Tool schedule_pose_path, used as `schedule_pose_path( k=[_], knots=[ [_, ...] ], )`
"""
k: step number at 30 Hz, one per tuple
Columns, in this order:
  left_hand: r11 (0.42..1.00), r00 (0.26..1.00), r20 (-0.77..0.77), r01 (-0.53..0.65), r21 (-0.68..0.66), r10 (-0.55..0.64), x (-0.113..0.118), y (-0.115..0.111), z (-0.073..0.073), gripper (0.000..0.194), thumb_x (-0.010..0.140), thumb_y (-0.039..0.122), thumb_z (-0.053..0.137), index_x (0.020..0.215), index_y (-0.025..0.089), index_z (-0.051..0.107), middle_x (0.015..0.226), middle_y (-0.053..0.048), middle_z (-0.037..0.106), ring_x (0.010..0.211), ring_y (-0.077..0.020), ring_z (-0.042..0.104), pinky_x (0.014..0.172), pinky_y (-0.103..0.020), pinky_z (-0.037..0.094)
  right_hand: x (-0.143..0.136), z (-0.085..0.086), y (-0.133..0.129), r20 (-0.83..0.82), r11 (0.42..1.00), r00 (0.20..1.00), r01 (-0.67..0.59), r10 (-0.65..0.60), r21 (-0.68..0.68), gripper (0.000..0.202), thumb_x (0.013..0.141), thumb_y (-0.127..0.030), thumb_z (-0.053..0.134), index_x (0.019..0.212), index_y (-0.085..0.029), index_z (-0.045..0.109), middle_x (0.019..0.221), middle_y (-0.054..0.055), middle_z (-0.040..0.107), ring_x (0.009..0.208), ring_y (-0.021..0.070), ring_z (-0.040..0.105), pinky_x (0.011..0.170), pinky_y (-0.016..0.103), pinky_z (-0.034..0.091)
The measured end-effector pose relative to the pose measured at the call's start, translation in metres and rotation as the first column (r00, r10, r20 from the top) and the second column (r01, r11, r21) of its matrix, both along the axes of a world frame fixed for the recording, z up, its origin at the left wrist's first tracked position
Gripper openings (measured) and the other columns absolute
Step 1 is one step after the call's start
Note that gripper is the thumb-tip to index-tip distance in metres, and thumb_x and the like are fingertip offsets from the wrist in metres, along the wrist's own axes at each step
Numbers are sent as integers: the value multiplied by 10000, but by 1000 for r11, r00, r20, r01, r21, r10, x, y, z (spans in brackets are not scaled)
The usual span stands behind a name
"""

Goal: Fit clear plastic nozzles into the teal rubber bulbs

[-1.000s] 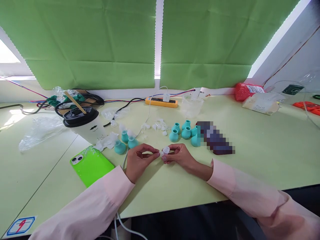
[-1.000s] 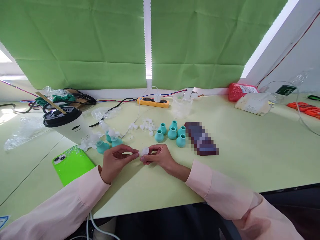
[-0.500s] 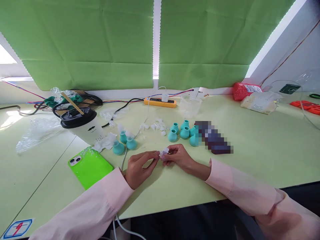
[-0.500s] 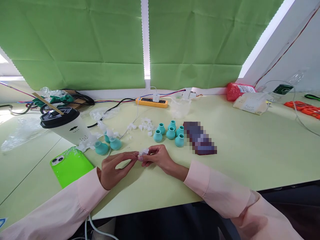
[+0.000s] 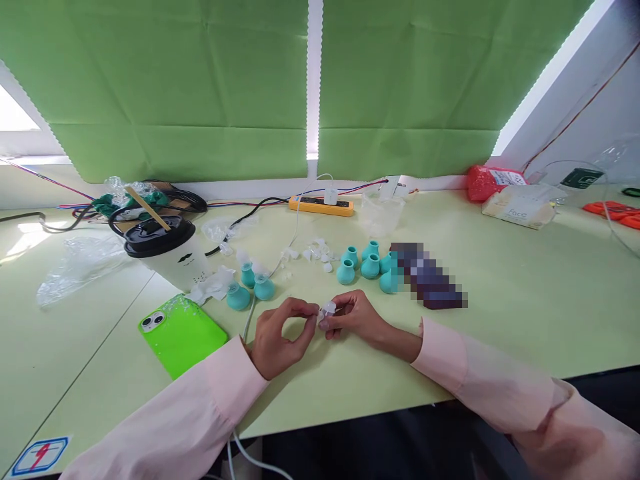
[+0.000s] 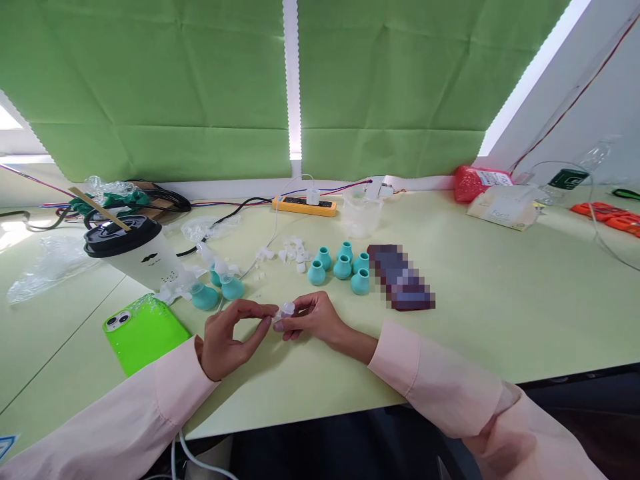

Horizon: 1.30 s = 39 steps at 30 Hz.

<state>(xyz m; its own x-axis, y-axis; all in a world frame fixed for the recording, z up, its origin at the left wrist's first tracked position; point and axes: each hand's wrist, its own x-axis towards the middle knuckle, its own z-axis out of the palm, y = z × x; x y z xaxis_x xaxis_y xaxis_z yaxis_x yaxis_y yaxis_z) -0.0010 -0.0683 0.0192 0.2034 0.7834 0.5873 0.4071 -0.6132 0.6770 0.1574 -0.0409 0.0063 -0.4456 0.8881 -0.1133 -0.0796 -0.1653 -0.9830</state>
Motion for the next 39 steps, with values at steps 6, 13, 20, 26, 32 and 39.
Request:
schedule_pose_path(
  k=[6, 13, 20, 26, 32, 39],
  knots=[
    [909, 924, 382, 179, -376, -24, 2, 8, 4, 174, 653, 181, 590, 716, 161, 428, 746, -42, 620, 729, -155, 595, 608, -271, 504, 0, 0, 2, -49, 999, 998, 37, -36, 11, 255, 474, -320, 716, 621, -132, 627, 515, -7, 599, 459, 87, 534, 473, 214, 433],
    [654, 854, 515, 431, -621, -74, 2, 17, 7, 200, 606, 215, 639, 730, 134, 505, 703, -13, 548, 632, -105, 537, 513, -201, 442, 0, -2, 1, -72, 1000, 997, 10, -9, 21, 217, 464, -251, 725, 631, -141, 640, 556, -13, 618, 515, 105, 554, 486, 221, 433],
    [330, 722, 691, 661, -674, -32, 1, 20, 3, 350, 596, 251, 656, 874, 189, 453, 754, -17, 507, 563, -90, 512, 385, -161, 388, 2, -4, 1, -89, 997, 995, -46, 52, 66, 159, 491, -194, 712, 631, -143, 657, 591, -7, 636, 539, 107, 557, 539, 235, 437],
    [311, 677, 736, 706, -636, -30, 3, 19, -5, 238, 663, 279, 609, 791, 165, 445, 615, 12, 508, 499, -65, 483, 420, -165, 412, -1, -6, 1, -156, 996, 985, -73, 79, 44, 143, 526, -184, 697, 648, -128, 648, 594, 0, 633, 549, 122, 574, 559, 257, 454],
    [288, 614, 789, 758, -585, -17, 6, 17, -7, 206, 711, 302, 552, 810, 140, 472, 623, -7, 520, 566, -94, 514, 488, -205, 454, -3, -8, 1, -227, 998, 972, -67, 66, 1, 107, 564, -154, 676, 663, -131, 643, 562, -14, 617, 494, 103, 565, 497, 235, 459],
    [412, 694, 710, 686, -600, -122, 5, 16, -1, 248, 718, 278, 547, 892, 148, 427, 663, -11, 496, 595, -111, 505, 495, -253, 467, -1, -8, 2, -188, 999, 982, -39, 34, -19, 119, 557, -176, 686, 654, -129, 636, 568, -11, 621, 511, 115, 578, 524, 245, 454]
  ],
)
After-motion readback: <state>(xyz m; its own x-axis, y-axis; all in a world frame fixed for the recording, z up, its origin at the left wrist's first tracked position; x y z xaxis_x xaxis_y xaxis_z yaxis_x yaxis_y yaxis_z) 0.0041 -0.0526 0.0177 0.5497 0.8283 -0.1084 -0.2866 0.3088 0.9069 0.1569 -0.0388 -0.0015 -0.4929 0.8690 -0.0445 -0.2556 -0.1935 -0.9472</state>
